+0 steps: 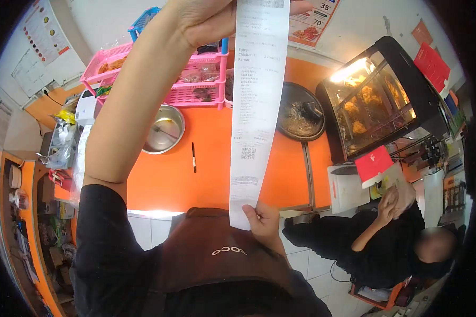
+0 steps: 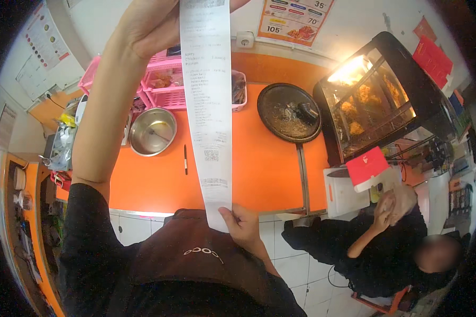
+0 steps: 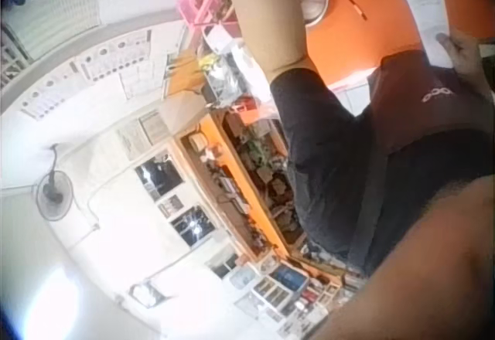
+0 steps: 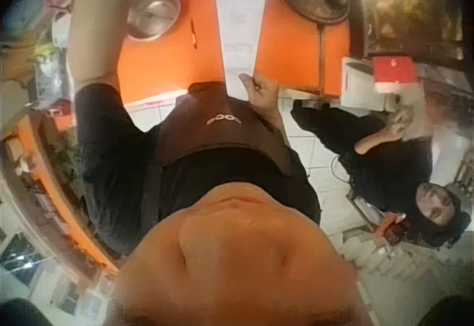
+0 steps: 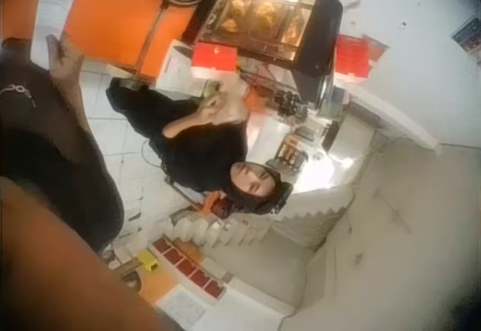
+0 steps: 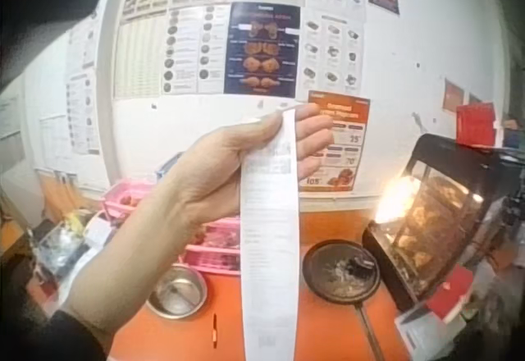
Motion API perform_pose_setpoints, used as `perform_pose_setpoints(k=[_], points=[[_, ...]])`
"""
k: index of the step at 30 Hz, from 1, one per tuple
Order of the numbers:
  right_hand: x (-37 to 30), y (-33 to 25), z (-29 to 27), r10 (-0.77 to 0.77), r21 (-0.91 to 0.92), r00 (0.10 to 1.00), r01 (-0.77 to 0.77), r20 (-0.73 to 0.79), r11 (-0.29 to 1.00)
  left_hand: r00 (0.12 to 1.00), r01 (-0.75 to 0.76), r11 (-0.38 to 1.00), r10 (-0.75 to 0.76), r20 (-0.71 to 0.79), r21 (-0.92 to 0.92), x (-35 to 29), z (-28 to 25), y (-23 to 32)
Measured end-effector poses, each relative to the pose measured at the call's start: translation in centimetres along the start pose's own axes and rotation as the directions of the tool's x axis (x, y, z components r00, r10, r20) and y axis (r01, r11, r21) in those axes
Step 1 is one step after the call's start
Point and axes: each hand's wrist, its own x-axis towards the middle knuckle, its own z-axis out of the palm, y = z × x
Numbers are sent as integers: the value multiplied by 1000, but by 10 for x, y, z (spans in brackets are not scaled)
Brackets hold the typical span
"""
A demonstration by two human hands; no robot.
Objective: The person folds cardboard boxes, uses a handheld device to print a receipt, checks order information on multiple smartphones, and prepares a plastic bag on a service counter.
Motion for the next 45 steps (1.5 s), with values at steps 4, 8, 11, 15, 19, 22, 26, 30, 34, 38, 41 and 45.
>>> perform_pose_setpoints(k=[4, 8, 11, 15, 19, 22, 26, 30, 34, 38, 41, 45], points=[[-2, 10, 1, 10, 15, 1000, -10, -2, 1000, 1000, -6, 1000, 7, -8, 6, 0, 2, 2], [-3, 12, 1, 12, -23, 1000, -12, 15, 1000, 1000, -26, 998, 27, -7, 58, -1, 4, 4], [-5, 14, 2, 30, -5, 999, -30, 22, 1000, 999, -33, 998, 33, 0, 60, -1, 3, 5], [-3, 2, 5, -11, 2, 1000, 11, 8, 1000, 999, -35, 997, 35, 8, 64, -6, 5, 7], [-5, 11, 6, -9, -6, 1000, 9, 13, 1000, 999, -35, 999, 34, 19, 20, -7, 5, 8], [-3, 10, 9, -165, -3, 984, 165, -65, 986, 999, -35, 998, 35, -1, 44, -9, 5, 8], [-7, 1, 5, 10, -39, 1000, -9, 29, 999, 998, -58, 995, 57, 20, 79, -12, 6, 10], [-9, 8, 5, -37, -52, 999, 38, 13, 998, 997, -69, 994, 68, 24, 88, -11, 7, 12], [-10, 9, 7, -35, -66, 999, 36, 18, 997, 996, -87, 989, 84, 29, 120, -13, 6, 11], [-5, -2, 16, -132, 50, 987, 137, -86, 989, 998, -64, 996, 63, 22, 60, -14, 9, 12], [-8, 4, 14, -142, 49, 987, 146, -74, 988, 998, -57, 998, 57, 10, 36, -15, 10, 12], [-11, 9, 9, -105, 11, 994, 106, -25, 994, 998, -68, 994, 66, 23, 82, -16, 8, 12]])
